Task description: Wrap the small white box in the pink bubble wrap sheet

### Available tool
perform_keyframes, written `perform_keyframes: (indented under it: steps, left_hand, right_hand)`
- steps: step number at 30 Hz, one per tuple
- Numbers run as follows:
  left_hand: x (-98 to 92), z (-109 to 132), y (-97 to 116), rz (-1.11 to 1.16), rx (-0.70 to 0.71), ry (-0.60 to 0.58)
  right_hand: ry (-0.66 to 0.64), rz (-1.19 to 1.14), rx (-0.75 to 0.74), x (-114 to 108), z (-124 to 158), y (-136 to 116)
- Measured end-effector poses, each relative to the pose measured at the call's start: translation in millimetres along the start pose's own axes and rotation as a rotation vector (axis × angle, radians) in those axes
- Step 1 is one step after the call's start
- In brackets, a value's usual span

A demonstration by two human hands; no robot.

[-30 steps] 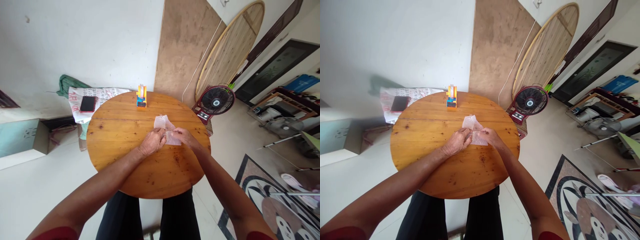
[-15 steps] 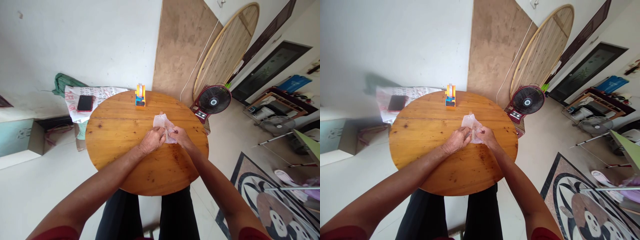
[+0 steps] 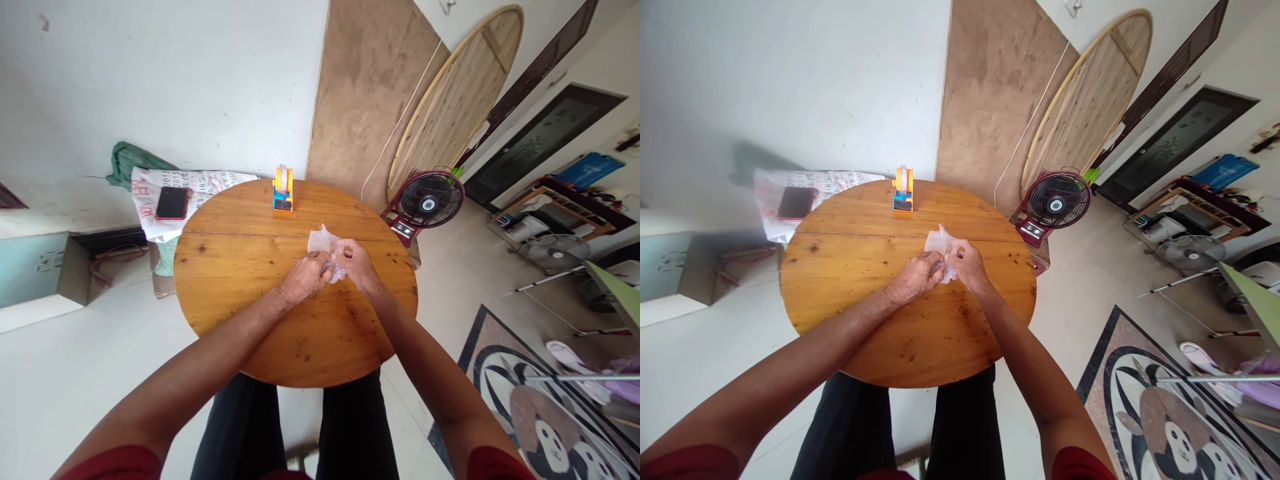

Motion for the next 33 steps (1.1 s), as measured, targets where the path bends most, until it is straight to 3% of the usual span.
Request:
perform_keyframes:
  steps: [7,13,22,33]
  left_hand:
    - [-6.3,3,-4,-0.052,0.04,0.152]
    - [-6.6,3,-7,0.175,-0.015,0.127]
    - [-12.0,-4,-12,0.448,-0.162,0.085]
    - [-3.5,-6,-20,0.581,-0.288,0.098]
  right_hand:
    - [-0.05,-0.016,0.082,2,5,-14]
    - [-0.092,-0.119,0.099,-2,15,-18]
    - [-0.257,-0.011,-0.082,3,14,-10]
    - [-0.281,0.371,-0.294,9,15,-18]
Point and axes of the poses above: each hand's wrist, its own z-axis away from the middle knuckle, its own x-axis out of the palm, y = z × x, the point moved 4 cm from there along -z, towards the middle knuckle, and after that the axes turned 2 degrees about -z, right-handed, at the moved point
